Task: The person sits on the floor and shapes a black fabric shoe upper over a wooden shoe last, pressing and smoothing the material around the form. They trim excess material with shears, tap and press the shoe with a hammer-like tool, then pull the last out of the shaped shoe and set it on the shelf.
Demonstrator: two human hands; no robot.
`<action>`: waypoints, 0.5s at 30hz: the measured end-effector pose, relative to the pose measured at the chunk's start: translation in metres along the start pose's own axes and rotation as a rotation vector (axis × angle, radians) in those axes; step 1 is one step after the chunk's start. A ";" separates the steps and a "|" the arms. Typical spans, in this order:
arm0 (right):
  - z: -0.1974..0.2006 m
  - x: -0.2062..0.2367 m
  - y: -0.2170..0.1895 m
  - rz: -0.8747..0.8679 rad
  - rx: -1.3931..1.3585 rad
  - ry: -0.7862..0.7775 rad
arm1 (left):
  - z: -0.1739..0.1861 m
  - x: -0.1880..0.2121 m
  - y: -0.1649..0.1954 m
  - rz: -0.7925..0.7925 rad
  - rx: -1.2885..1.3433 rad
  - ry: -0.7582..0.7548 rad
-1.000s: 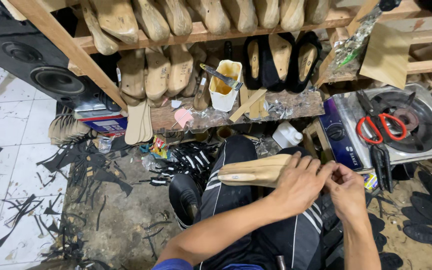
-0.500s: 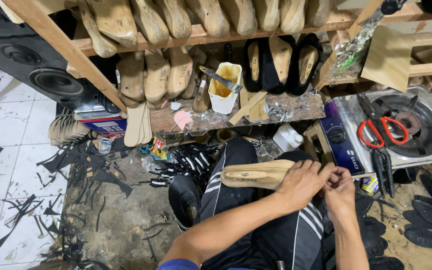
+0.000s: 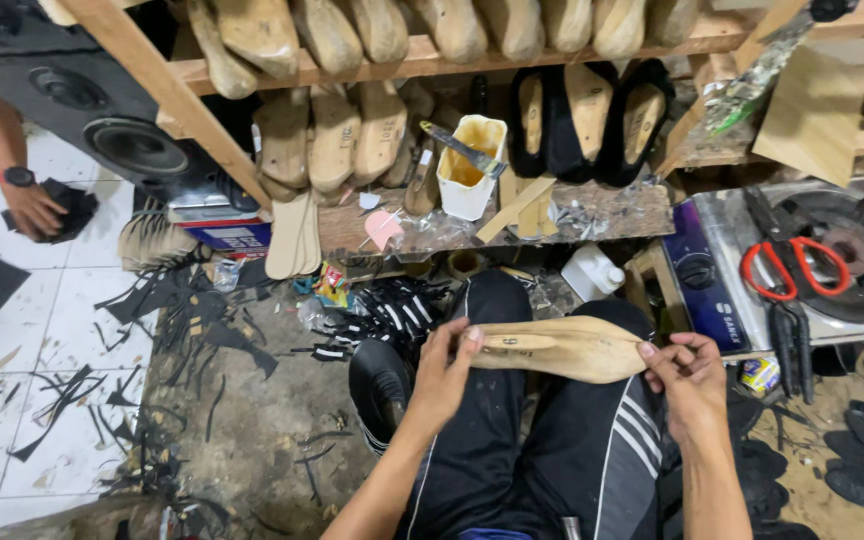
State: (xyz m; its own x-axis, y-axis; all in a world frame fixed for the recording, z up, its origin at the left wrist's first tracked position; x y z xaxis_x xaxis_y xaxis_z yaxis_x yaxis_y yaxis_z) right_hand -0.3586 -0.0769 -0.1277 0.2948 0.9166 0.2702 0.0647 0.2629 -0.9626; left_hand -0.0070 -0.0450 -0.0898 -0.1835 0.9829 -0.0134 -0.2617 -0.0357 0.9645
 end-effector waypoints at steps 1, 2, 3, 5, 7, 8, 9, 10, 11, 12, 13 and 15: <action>-0.001 -0.002 0.002 0.006 -0.003 -0.002 | 0.001 -0.001 -0.003 -0.021 0.007 0.005; -0.001 -0.005 0.004 0.001 0.000 -0.004 | 0.001 -0.001 -0.004 -0.036 0.015 0.010; -0.001 -0.006 0.006 -0.010 0.008 -0.004 | 0.000 0.000 -0.002 -0.043 0.025 0.012; 0.001 -0.009 0.011 -0.029 0.013 -0.006 | 0.000 0.004 0.002 0.002 0.027 0.014; 0.004 -0.012 0.015 -0.039 -0.003 -0.001 | 0.002 0.003 0.013 0.006 0.042 0.025; 0.007 -0.013 0.017 -0.057 -0.004 0.000 | 0.003 0.007 0.019 0.006 0.057 0.033; 0.009 -0.014 0.018 -0.073 -0.008 0.002 | 0.004 0.007 0.024 0.003 0.072 0.039; 0.010 -0.015 0.020 -0.087 -0.012 0.004 | 0.004 0.006 0.028 -0.028 0.057 0.044; 0.012 -0.015 0.020 -0.077 -0.025 -0.009 | 0.004 0.005 0.031 -0.051 0.042 0.049; 0.013 -0.014 0.019 -0.070 -0.035 -0.022 | 0.004 0.006 0.032 -0.071 0.027 0.054; 0.013 -0.014 0.018 -0.059 -0.047 -0.037 | 0.003 0.006 0.030 -0.077 0.028 0.054; 0.012 -0.010 0.016 -0.040 -0.012 0.005 | 0.000 0.000 0.019 -0.100 0.027 0.061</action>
Point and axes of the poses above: each hand's wrist, its own x-axis away from the middle knuckle, its own z-axis out of the back of the hand, y = z × x, the point moved 4 cm from there along -x, towards the middle knuckle, and after that the axes turned 6 degrees about -z, right-handed, at the moved point
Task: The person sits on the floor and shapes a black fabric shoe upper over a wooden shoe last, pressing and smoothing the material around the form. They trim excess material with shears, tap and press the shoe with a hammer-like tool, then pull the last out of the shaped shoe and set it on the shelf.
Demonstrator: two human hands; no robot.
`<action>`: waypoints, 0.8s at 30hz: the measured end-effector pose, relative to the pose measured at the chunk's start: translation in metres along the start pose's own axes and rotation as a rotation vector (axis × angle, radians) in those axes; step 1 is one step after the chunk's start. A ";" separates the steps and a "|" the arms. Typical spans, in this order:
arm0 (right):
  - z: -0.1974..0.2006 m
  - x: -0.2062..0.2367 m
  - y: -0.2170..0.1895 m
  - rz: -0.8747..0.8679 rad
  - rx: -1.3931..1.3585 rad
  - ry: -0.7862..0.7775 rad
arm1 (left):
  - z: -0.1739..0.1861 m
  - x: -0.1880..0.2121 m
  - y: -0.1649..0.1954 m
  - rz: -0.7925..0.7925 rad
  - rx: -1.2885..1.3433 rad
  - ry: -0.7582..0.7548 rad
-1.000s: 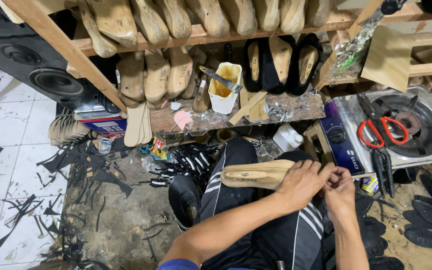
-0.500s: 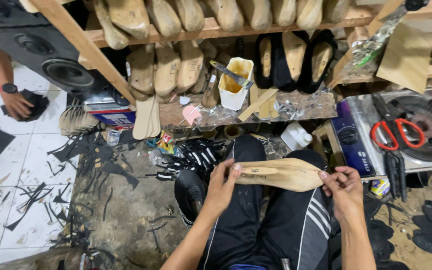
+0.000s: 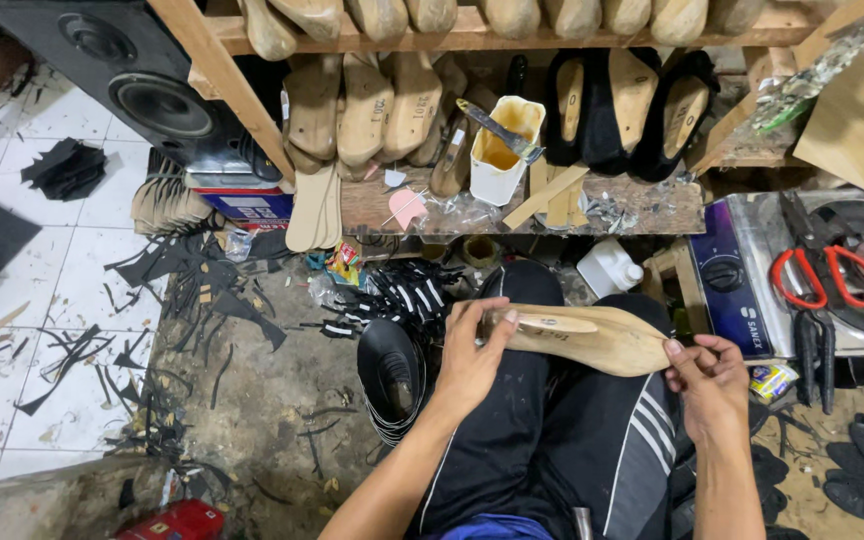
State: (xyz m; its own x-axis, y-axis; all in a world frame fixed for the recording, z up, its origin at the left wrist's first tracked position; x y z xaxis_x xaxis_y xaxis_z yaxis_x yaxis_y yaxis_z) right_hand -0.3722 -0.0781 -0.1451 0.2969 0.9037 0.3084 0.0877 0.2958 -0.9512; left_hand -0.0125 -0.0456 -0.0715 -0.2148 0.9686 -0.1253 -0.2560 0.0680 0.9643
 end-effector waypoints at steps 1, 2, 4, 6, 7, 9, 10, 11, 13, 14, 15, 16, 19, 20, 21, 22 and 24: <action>-0.001 0.004 -0.001 0.006 0.018 0.023 | -0.002 0.000 -0.012 0.055 0.035 -0.016; -0.003 0.008 -0.004 0.029 0.034 0.040 | -0.005 0.002 -0.027 0.113 0.071 -0.034; -0.010 0.019 -0.011 0.070 0.070 0.071 | -0.009 0.007 -0.062 0.196 0.234 -0.029; -0.019 0.036 -0.018 0.152 0.048 0.106 | -0.004 0.011 -0.108 0.240 0.490 0.019; -0.024 0.044 -0.021 0.192 0.039 0.123 | 0.005 0.011 -0.134 0.219 0.412 0.069; -0.027 0.068 -0.026 0.244 0.154 0.214 | 0.029 0.015 -0.192 0.294 0.358 0.175; -0.030 0.077 -0.027 0.275 0.209 0.260 | 0.040 0.016 -0.223 0.387 0.386 0.231; -0.034 0.085 -0.024 0.305 0.140 0.269 | 0.053 0.020 -0.248 0.401 0.347 0.290; -0.034 0.110 -0.014 0.358 0.009 0.292 | 0.074 0.041 -0.290 0.505 0.269 0.354; -0.036 0.120 -0.008 0.378 0.066 0.251 | 0.081 0.052 -0.307 0.589 0.231 0.359; -0.037 0.128 -0.002 0.399 0.122 0.210 | 0.087 0.063 -0.318 0.631 0.123 0.372; -0.038 0.131 0.003 0.420 0.177 0.170 | 0.091 0.073 -0.326 0.670 0.015 0.382; -0.032 0.133 0.016 0.390 0.185 0.152 | 0.094 0.095 -0.346 0.767 -0.234 0.358; -0.029 0.133 0.018 0.386 0.174 0.149 | 0.093 0.100 -0.353 0.795 -0.305 0.343; -0.027 0.132 0.019 0.384 0.162 0.145 | 0.093 0.102 -0.356 0.749 -0.438 0.336; -0.026 0.131 0.019 0.381 0.150 0.139 | 0.092 0.104 -0.360 0.700 -0.569 0.328; -0.025 0.131 0.019 0.371 0.156 0.127 | 0.087 0.107 -0.366 0.624 -0.746 0.262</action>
Point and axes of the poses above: each hand's wrist, its own x-axis away from the middle knuckle, its own z-axis out of the back of the hand, y = z × x, the point moved 4 cm from there along -x, towards the middle knuckle, and after that the axes turned 6 degrees about -z, right-handed, at the moved point
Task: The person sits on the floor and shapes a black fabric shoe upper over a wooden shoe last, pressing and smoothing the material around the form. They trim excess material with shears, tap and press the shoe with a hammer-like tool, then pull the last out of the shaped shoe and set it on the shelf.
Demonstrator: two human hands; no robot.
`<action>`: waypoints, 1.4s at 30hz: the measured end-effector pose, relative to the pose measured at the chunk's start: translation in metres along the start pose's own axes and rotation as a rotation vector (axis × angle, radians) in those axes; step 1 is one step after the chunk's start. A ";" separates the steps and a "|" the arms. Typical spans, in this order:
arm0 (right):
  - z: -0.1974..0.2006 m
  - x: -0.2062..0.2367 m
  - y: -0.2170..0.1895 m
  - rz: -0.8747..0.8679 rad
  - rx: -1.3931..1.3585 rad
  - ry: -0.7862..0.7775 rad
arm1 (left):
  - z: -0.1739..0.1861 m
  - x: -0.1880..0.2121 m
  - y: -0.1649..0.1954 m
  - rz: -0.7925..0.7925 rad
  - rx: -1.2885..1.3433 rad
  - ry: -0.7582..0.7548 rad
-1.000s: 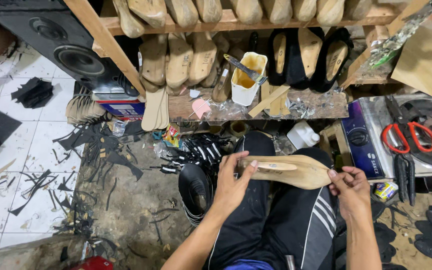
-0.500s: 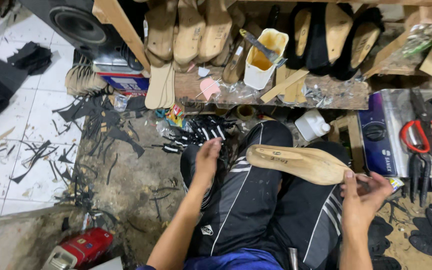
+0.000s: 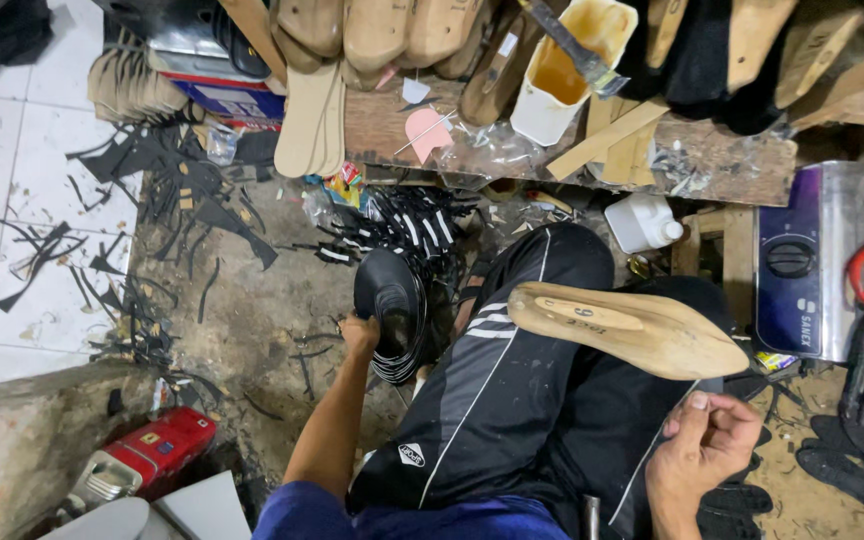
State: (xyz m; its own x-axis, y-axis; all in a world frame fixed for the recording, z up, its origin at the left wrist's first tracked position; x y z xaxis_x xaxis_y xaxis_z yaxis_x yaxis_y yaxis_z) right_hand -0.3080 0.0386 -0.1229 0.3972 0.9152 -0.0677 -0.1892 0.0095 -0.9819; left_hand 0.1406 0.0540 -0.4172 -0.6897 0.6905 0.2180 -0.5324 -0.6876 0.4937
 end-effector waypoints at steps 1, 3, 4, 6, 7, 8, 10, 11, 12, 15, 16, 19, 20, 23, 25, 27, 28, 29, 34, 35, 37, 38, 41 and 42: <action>0.000 0.001 0.000 -0.004 0.001 -0.005 | -0.006 0.001 -0.001 -0.047 -0.052 -0.027; 0.001 0.003 -0.001 -0.025 -0.018 -0.001 | -0.013 0.006 -0.007 -0.015 -0.060 -0.037; 0.002 0.005 -0.001 -0.036 -0.026 0.004 | -0.015 0.009 -0.009 0.063 -0.016 -0.018; 0.003 0.007 -0.002 -0.025 0.013 0.012 | -0.014 0.012 -0.008 0.103 -0.019 -0.002; 0.004 0.007 -0.003 -0.021 0.034 0.017 | -0.013 0.013 -0.005 0.066 -0.066 -0.008; 0.005 0.008 -0.004 -0.023 0.055 0.018 | -0.012 0.016 -0.003 0.030 -0.113 -0.015; 0.006 0.009 -0.005 -0.023 0.092 0.020 | -0.010 0.020 -0.002 -0.002 -0.134 0.055; 0.006 0.010 -0.006 -0.026 0.103 0.022 | -0.009 0.022 -0.002 -0.016 -0.144 0.093; 0.006 0.010 -0.006 -0.031 0.115 0.024 | -0.013 0.024 -0.004 0.006 -0.144 0.060; 0.006 0.010 -0.008 -0.035 0.171 0.021 | -0.024 0.029 -0.015 0.072 -0.067 -0.005; 0.006 0.010 -0.008 -0.032 0.192 0.020 | -0.027 0.030 -0.018 0.096 0.011 -0.004; 0.005 0.010 -0.009 -0.046 0.170 0.024 | -0.035 0.030 -0.026 0.151 -0.009 -0.055; 0.006 0.011 -0.009 -0.044 0.178 0.023 | -0.036 0.029 -0.028 0.166 -0.058 -0.078; 0.006 0.011 -0.009 -0.050 0.221 0.024 | -0.033 0.021 -0.027 0.132 -0.167 -0.090; 0.008 0.011 -0.007 -0.068 0.276 0.038 | -0.029 0.016 -0.021 0.019 -0.218 -0.083; 0.009 0.011 -0.006 -0.057 0.274 0.044 | -0.027 0.016 -0.015 -0.060 -0.194 -0.097; 0.009 0.011 -0.005 -0.053 0.273 0.047 | -0.026 0.019 -0.014 -0.079 -0.148 -0.115; 0.009 0.011 -0.004 -0.033 0.289 0.048 | -0.025 0.022 -0.012 -0.099 -0.102 -0.132; 0.009 0.009 0.000 -0.031 0.295 0.050 | -0.006 0.045 0.002 -0.353 -0.144 0.065; 0.008 0.008 0.000 -0.024 0.292 0.047 | 0.002 0.050 0.007 -0.484 -0.194 0.191; 0.006 0.006 0.000 -0.010 0.285 0.041 | 0.002 0.049 0.002 -0.359 -0.131 0.003; 0.004 0.005 -0.001 0.001 0.284 0.035 | 0.002 0.047 -0.001 -0.297 -0.100 -0.090; -0.002 0.002 -0.005 0.019 0.288 0.029 | 0.011 0.044 0.002 -0.346 0.014 -0.096; -0.004 0.001 -0.005 0.014 0.296 0.035 | 0.015 0.044 0.006 -0.446 0.020 -0.062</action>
Point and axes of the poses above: each hand's wrist, its own x-axis away from the middle knuckle, its own z-axis out of the back of the hand, y = z × x, the point moved 4 cm from there along -x, towards the middle knuckle, and after that the axes turned 6 degrees about -z, right-handed, at the moved point
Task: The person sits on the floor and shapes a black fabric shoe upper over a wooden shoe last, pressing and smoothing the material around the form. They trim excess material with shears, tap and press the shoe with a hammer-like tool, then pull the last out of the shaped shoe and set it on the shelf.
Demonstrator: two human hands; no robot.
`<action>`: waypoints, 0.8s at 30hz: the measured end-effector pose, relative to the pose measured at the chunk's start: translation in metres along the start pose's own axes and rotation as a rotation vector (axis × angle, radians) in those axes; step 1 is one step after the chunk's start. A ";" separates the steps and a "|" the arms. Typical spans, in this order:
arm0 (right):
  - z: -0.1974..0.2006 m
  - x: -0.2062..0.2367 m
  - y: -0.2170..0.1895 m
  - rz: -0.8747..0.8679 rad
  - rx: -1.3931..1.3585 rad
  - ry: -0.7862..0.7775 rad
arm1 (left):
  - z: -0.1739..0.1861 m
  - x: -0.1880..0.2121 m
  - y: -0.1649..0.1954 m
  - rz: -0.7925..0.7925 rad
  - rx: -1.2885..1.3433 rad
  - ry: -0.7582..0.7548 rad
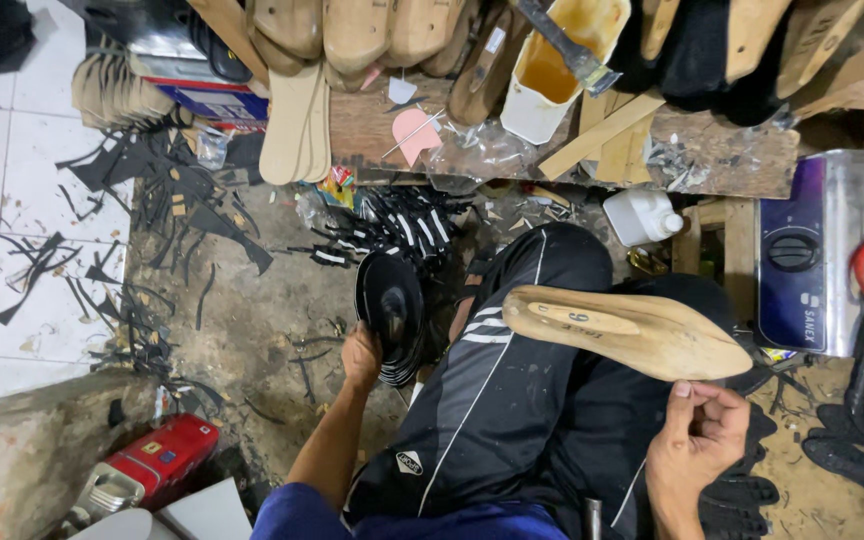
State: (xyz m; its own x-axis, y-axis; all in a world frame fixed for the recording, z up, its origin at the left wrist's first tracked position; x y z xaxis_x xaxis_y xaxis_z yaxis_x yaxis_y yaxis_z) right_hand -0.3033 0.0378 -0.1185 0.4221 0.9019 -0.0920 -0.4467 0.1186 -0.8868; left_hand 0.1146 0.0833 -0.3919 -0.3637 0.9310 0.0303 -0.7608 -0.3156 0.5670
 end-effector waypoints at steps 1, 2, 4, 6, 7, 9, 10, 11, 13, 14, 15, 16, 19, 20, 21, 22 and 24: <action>-0.001 -0.001 -0.001 -0.007 0.010 0.006 | 0.003 -0.001 0.005 -0.101 -0.004 0.031; -0.002 -0.002 -0.002 -0.014 -0.005 0.002 | 0.006 -0.002 0.010 -0.202 -0.008 0.061; -0.005 -0.004 -0.003 -0.027 -0.035 -0.006 | 0.010 -0.004 0.017 -0.259 -0.218 0.103; -0.007 -0.006 -0.002 -0.026 -0.079 -0.005 | 0.012 -0.009 0.014 -0.132 -0.050 0.042; -0.008 -0.007 -0.001 -0.025 -0.100 -0.005 | 0.010 -0.011 0.009 0.021 0.224 -0.041; -0.009 -0.009 0.001 -0.026 -0.083 -0.003 | 0.009 -0.013 0.003 0.245 0.560 -0.109; -0.009 -0.010 0.002 -0.026 -0.073 0.000 | 0.010 -0.012 0.001 0.316 0.623 -0.096; -0.009 -0.011 0.004 -0.036 -0.087 0.002 | 0.012 -0.011 0.001 0.389 0.685 -0.083; -0.009 -0.012 0.007 -0.058 -0.111 0.005 | 0.021 -0.007 0.006 0.308 0.873 0.009; -0.009 -0.013 0.007 -0.058 -0.125 0.004 | 0.026 -0.005 0.008 0.265 0.967 0.058; -0.009 -0.015 0.007 -0.056 -0.139 0.003 | 0.031 -0.004 0.011 0.256 0.945 0.079; -0.009 -0.016 0.006 -0.055 -0.154 0.000 | 0.039 -0.002 0.014 0.249 0.921 0.101; -0.008 -0.019 0.001 -0.117 -0.223 -0.013 | 0.069 -0.006 0.042 0.222 1.053 0.131; -0.009 -0.019 -0.003 -0.117 -0.234 -0.039 | 0.082 -0.007 0.056 0.213 1.131 0.135; -0.009 -0.018 -0.009 -0.119 -0.244 -0.067 | 0.099 -0.007 0.073 0.156 1.037 0.145; -0.010 -0.017 -0.016 -0.124 -0.252 -0.097 | 0.117 -0.006 0.091 0.103 0.942 0.154; -0.020 -0.013 -0.035 -0.122 -0.278 -0.256 | 0.156 -0.005 0.133 -0.082 0.753 0.219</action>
State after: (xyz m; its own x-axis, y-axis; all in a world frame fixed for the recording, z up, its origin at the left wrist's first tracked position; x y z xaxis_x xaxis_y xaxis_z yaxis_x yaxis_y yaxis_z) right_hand -0.2778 0.0134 -0.0950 0.2331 0.9667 0.1058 -0.1601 0.1455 -0.9763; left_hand 0.0987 0.0647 -0.1883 -0.4795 0.8638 -0.1543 -0.2496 0.0343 0.9677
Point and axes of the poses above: each hand's wrist, its own x-axis away from the middle knuckle, its own z-axis out of the back of the hand, y = z × x, the point moved 4 cm from there along -x, towards the middle knuckle, and after that the axes turned 6 degrees about -z, right-handed, at the moved point
